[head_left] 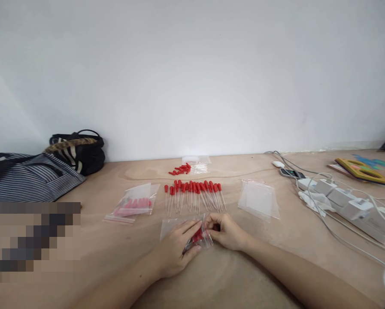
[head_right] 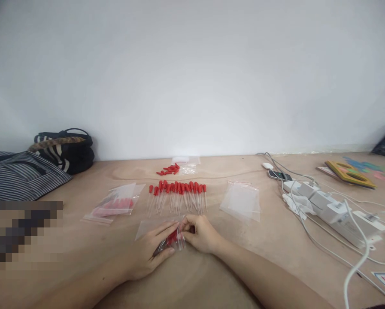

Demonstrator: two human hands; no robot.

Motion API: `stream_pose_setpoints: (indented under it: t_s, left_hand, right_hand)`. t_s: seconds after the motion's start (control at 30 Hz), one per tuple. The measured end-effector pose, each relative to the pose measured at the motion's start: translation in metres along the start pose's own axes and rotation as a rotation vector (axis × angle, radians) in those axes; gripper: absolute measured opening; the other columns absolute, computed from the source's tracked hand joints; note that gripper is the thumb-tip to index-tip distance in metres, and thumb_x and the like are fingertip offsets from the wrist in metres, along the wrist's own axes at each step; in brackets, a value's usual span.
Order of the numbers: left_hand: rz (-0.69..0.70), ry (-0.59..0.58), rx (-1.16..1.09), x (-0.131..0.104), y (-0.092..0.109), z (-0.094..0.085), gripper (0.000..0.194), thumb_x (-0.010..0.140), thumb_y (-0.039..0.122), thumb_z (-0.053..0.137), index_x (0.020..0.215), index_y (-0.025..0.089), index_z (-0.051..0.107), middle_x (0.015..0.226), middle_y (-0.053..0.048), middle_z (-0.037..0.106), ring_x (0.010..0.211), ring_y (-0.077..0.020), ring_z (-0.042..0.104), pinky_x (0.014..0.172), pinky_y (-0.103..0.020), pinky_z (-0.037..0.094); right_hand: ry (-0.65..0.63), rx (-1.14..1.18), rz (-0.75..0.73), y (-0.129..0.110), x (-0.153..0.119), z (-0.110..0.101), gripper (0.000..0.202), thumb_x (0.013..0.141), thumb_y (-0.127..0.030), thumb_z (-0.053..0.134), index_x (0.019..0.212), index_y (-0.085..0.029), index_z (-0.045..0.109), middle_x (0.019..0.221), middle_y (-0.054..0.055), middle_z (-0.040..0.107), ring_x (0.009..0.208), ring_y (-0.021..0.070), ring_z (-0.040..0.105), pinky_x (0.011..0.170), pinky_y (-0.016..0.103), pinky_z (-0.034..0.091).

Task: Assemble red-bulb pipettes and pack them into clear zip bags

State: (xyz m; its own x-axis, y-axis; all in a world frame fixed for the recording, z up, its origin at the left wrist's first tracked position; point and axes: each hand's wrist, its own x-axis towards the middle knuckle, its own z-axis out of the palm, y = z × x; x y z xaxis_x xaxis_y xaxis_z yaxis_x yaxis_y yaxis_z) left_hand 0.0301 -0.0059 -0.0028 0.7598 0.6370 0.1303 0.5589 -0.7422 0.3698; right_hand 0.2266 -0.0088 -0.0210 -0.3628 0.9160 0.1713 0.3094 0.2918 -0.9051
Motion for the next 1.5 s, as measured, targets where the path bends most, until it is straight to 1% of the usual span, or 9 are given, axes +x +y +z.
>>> stream_pose_setpoints:
  t_s: [0.2,0.43,0.57,0.67,0.83,1.03,1.23,1.4,1.5]
  left_hand:
    - [0.053,0.021,0.028,0.005,0.001,-0.003,0.049,0.081,0.032,0.048,0.126,0.014,0.04,0.125,-0.013,0.048,0.114,-0.0253,0.044,0.094,-0.042,0.04]
    - [0.108,0.122,0.168,0.005,0.0,-0.003,0.048,0.078,0.032,0.051,0.122,0.014,0.045,0.118,-0.013,0.054,0.107,-0.026,0.051,0.09,-0.042,0.043]
    - [0.165,0.186,0.213,-0.003,-0.008,0.001,0.047,0.081,0.031,0.048,0.125,0.018,0.041,0.123,-0.01,0.051,0.113,-0.0254,0.046,0.094,-0.043,0.04]
    - [0.194,0.188,0.202,-0.009,-0.013,0.004,0.045,0.083,0.029,0.046,0.126,0.021,0.04,0.128,-0.008,0.046,0.118,-0.0241,0.04,0.097,-0.044,0.036]
    - [0.209,0.121,0.146,-0.008,-0.015,0.003,0.041,0.085,0.023,0.04,0.126,0.027,0.04,0.13,-0.005,0.044,0.119,-0.0209,0.039,0.097,-0.042,0.037]
    - [0.175,0.056,0.112,0.005,-0.016,-0.005,0.04,0.085,0.02,0.04,0.124,0.027,0.043,0.13,-0.005,0.044,0.119,-0.0204,0.04,0.096,-0.039,0.038]
    - [0.172,0.076,0.075,0.011,-0.019,-0.006,0.04,0.084,0.021,0.041,0.123,0.028,0.044,0.128,-0.004,0.046,0.118,-0.0206,0.041,0.096,-0.041,0.037]
    - [0.141,0.086,0.055,0.011,-0.022,-0.003,0.041,0.084,0.024,0.043,0.124,0.024,0.043,0.129,-0.008,0.046,0.118,-0.0222,0.041,0.096,-0.042,0.038]
    - [0.112,0.114,0.018,0.012,-0.022,-0.003,0.043,0.083,0.025,0.045,0.125,0.023,0.041,0.128,-0.007,0.047,0.117,-0.0228,0.042,0.095,-0.042,0.039]
  right_hand:
    - [-0.011,-0.006,0.04,0.003,0.006,-0.002,0.02,0.058,-0.024,0.07,0.064,-0.017,0.053,0.058,-0.004,0.054,0.053,0.0087,0.048,0.052,0.019,0.039]
    - [-0.017,-0.073,0.01,0.0,0.007,-0.011,0.012,0.063,-0.023,0.064,0.068,-0.017,0.055,0.056,-0.004,0.053,0.05,0.0075,0.045,0.047,0.018,0.034]
    - [0.238,-0.25,0.045,0.006,0.019,-0.043,0.011,0.068,-0.027,0.057,0.066,-0.016,0.059,0.062,-0.001,0.059,0.054,0.0096,0.049,0.052,0.02,0.037]
    - [0.452,-0.481,0.231,0.018,0.036,-0.067,0.014,0.071,-0.024,0.051,0.073,-0.018,0.064,0.074,0.001,0.064,0.067,0.0129,0.056,0.064,0.022,0.04]
    - [0.542,-0.535,0.376,0.036,0.068,-0.083,0.03,0.071,-0.024,0.051,0.097,-0.013,0.063,0.085,0.009,0.065,0.081,0.019,0.059,0.072,0.026,0.04]
    - [0.533,-0.463,0.458,0.045,0.089,-0.082,0.016,0.064,-0.019,0.055,0.074,-0.019,0.067,0.072,0.004,0.066,0.068,0.0165,0.059,0.062,0.023,0.039]
    - [0.568,-0.306,0.44,0.047,0.09,-0.085,0.009,0.059,-0.015,0.053,0.053,-0.017,0.059,0.051,0.002,0.058,0.055,0.0144,0.054,0.053,0.024,0.036]
    - [0.706,-0.104,0.32,0.039,0.075,-0.097,0.024,0.066,-0.025,0.046,0.086,-0.016,0.057,0.063,0.001,0.058,0.059,0.0131,0.054,0.054,0.024,0.039]
    - [0.756,0.013,0.234,0.034,0.055,-0.093,0.034,0.073,-0.036,0.038,0.098,-0.016,0.05,0.065,0.0,0.054,0.055,0.0116,0.052,0.053,0.024,0.041]
